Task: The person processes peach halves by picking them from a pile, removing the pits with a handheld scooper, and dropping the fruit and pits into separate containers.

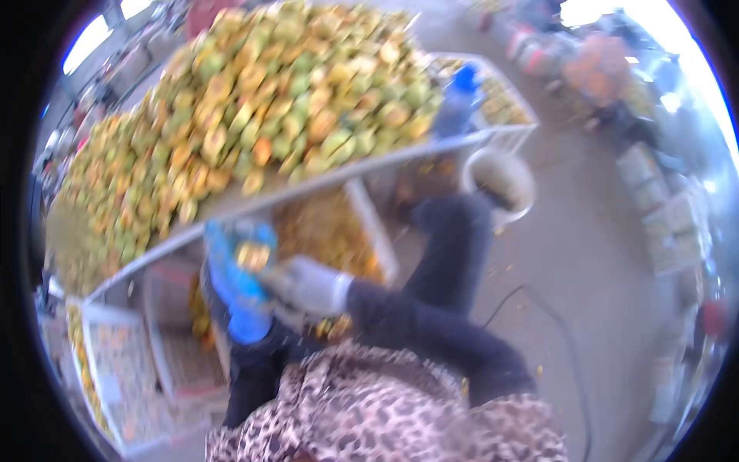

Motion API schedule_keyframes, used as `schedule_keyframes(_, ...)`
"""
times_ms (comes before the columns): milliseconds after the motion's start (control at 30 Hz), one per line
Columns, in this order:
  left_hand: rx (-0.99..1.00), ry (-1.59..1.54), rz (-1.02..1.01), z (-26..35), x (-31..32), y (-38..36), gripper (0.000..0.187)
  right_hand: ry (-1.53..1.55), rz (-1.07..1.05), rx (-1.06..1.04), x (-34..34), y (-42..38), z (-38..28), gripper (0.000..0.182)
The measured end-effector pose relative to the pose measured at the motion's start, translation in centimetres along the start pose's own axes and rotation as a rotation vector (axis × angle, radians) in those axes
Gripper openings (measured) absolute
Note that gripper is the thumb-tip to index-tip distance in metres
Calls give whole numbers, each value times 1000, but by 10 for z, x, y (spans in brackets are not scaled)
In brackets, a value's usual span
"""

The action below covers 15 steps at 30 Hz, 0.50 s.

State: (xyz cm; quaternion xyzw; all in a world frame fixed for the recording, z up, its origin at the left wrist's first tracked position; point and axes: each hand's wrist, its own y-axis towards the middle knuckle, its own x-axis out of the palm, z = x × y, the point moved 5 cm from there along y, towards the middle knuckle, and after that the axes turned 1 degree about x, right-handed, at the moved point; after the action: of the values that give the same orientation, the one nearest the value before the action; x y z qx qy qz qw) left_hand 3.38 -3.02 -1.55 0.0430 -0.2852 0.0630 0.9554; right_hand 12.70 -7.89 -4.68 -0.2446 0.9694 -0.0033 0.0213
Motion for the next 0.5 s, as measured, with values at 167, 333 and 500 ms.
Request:
schedule_keyframes(167,-105,-131,-619,-4,12,5,52,498,-393,285,-8,-16,-9,55)
schedule_keyframes(333,4,328,-746,-13,11,6,56,301,-134,147,-10,-12,3,51)
schedule_keyframes(500,-372,-414,-288,-54,-3,34,41,881,-363,488,-6,-16,-10,50)
